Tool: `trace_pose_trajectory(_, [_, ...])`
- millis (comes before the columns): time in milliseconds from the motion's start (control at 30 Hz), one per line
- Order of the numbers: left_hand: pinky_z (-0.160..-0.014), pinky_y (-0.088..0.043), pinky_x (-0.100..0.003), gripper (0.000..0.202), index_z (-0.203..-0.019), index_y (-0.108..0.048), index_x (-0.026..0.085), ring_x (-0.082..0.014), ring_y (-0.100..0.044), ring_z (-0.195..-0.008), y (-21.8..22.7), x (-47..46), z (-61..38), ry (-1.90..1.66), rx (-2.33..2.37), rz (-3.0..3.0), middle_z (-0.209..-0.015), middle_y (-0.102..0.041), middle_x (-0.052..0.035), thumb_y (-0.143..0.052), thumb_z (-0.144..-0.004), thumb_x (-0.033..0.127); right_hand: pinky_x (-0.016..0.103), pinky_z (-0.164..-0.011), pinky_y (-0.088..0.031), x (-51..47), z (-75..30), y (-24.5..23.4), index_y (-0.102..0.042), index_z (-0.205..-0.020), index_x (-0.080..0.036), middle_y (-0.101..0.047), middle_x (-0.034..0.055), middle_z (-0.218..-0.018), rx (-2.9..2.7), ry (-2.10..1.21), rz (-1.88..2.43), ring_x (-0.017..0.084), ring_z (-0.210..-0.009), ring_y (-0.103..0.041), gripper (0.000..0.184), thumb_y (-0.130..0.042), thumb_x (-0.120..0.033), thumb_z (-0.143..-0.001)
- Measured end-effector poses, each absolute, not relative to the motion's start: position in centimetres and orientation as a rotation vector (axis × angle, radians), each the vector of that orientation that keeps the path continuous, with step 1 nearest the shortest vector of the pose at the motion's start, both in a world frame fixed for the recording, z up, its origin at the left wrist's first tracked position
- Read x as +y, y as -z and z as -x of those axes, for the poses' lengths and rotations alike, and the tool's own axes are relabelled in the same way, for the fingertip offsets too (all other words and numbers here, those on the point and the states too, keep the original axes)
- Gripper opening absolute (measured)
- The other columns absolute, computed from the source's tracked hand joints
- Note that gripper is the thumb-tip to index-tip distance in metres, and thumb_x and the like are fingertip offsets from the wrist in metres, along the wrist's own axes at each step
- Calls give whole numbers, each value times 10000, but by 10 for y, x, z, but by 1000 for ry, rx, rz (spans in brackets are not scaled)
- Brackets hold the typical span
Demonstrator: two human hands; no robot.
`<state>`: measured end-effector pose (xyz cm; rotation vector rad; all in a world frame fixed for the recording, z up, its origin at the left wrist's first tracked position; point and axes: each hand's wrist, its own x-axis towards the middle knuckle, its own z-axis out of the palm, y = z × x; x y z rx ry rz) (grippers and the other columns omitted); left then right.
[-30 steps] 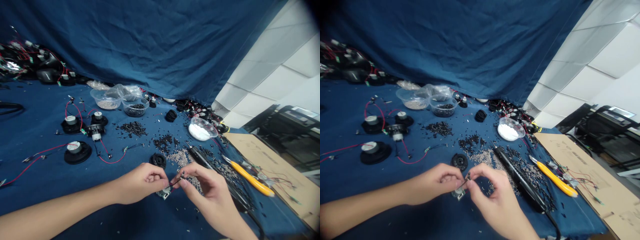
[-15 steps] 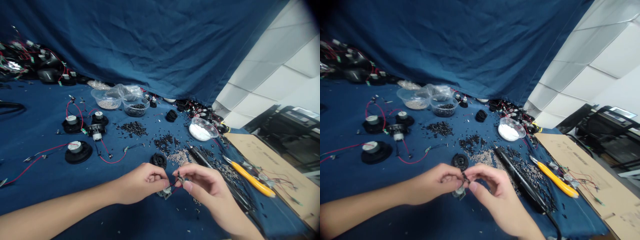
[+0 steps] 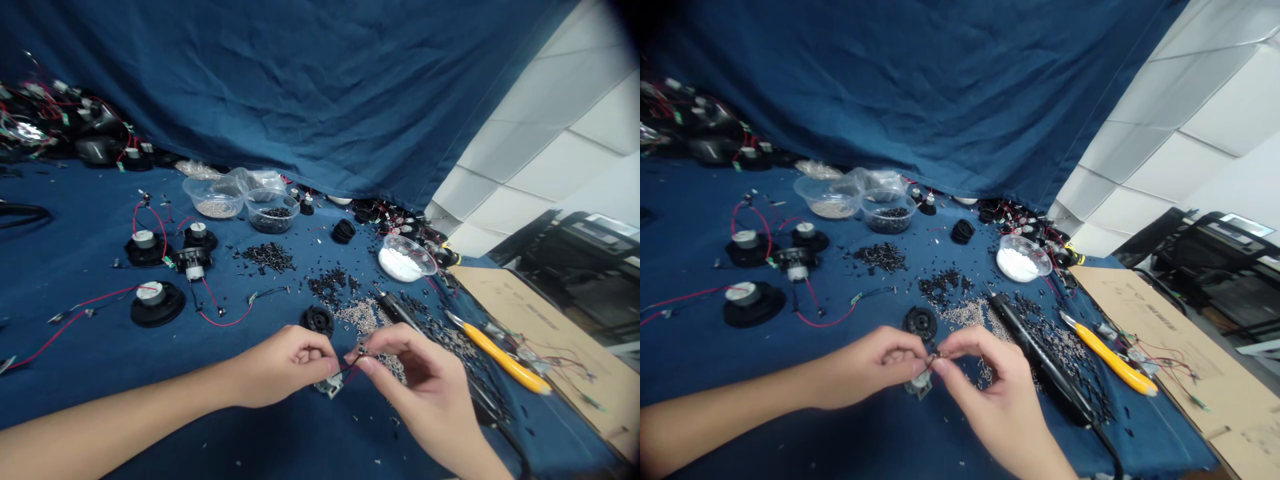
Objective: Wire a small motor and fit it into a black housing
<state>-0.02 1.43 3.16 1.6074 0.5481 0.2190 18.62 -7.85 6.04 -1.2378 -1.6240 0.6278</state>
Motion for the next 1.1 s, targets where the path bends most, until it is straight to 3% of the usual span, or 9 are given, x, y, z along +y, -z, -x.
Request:
trace_pose_trajectory(233, [-529, -238, -234, 269, -848, -637, 146, -93, -330, -593, -30, 16, -1, -220, 548, -1618, -627, -397, 49, -534, -907, 387, 305, -794, -473, -84, -187, -64, -580, -858, -215, -611, 26, -927, -1700, -629, 1251, 181, -873, -592, 92, -603, -161, -929])
trace_pose_trajectory(433, [-527, -246, -231, 253, -819, -618, 158, -92, -333, -588, -32, 16, -1, -219, 565, -1635, -615, -389, 55, -531, -908, 379, 262, -688, -436, -89, -191, -62, -556, -861, -220, -579, 1, -817, -1681, -724, 1280, 149, -748, -549, 103, -567, -191, -960])
trace_pose_trajectory(933, [-536, -234, -236, 273, -802, -608, 154, -95, -315, -603, -30, 14, 0, -226, 572, -1633, -614, -359, 59, -515, -915, 384, 269, -769, -499, -100, -197, -53, -632, -940, -230, -657, 6, -915, -1797, -734, 1152, 158, -843, -633, 174, -608, -63, -899])
trace_pose_trajectory(1100, [-531, -228, -236, 257, -800, -603, 152, -93, -309, -594, -30, 15, -1, -223, 563, -1632, -605, -354, 61, -510, -916, 362, 275, -828, -499, -105, -197, -50, -648, -981, -248, -644, 19, -992, -1808, -739, 1192, 171, -910, -624, 154, -631, -111, -912])
